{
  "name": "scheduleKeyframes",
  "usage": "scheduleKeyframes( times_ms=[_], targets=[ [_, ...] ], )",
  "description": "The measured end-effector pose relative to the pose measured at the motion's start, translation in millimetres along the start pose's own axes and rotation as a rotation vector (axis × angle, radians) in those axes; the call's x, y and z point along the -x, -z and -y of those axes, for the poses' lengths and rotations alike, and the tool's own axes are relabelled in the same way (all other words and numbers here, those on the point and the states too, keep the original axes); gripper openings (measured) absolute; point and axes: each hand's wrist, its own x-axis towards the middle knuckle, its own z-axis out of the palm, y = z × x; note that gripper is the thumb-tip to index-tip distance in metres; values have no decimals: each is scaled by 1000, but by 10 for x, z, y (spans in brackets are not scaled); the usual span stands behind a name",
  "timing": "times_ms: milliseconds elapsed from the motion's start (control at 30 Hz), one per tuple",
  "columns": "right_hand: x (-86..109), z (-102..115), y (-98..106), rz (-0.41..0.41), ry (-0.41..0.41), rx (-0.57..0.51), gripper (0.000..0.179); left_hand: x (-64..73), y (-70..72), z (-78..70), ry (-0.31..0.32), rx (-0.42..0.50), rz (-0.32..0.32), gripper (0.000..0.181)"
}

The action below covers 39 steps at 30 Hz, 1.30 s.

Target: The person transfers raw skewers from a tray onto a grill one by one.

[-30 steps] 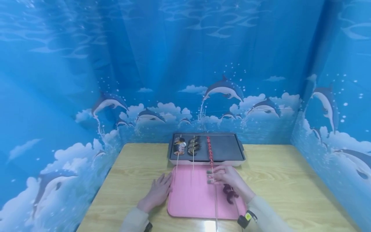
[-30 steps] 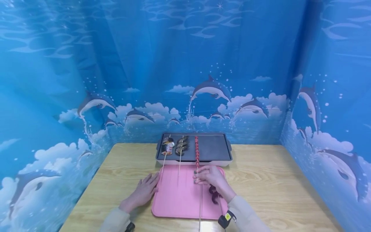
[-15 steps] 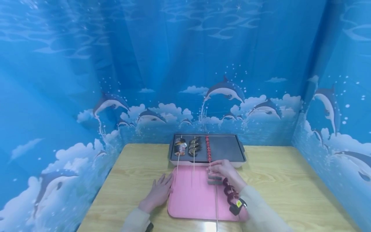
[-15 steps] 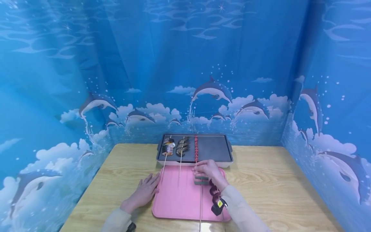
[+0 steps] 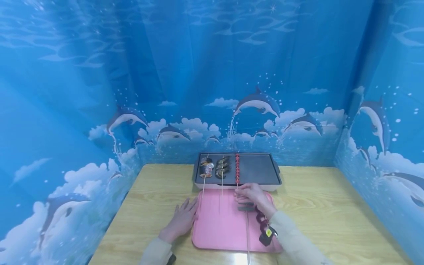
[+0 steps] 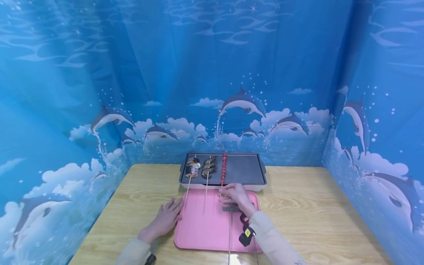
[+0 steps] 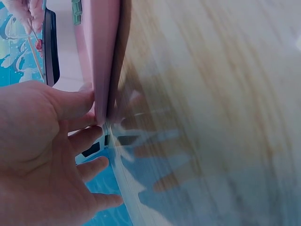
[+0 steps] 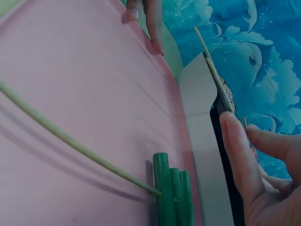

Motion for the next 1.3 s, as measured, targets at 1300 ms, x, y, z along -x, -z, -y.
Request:
scheduleKeyframes(
  times_ms=[1300],
  targets=[
    [1081, -614, 222, 270, 58, 56, 43, 9, 40, -36, 10, 27, 11, 51]
  ],
)
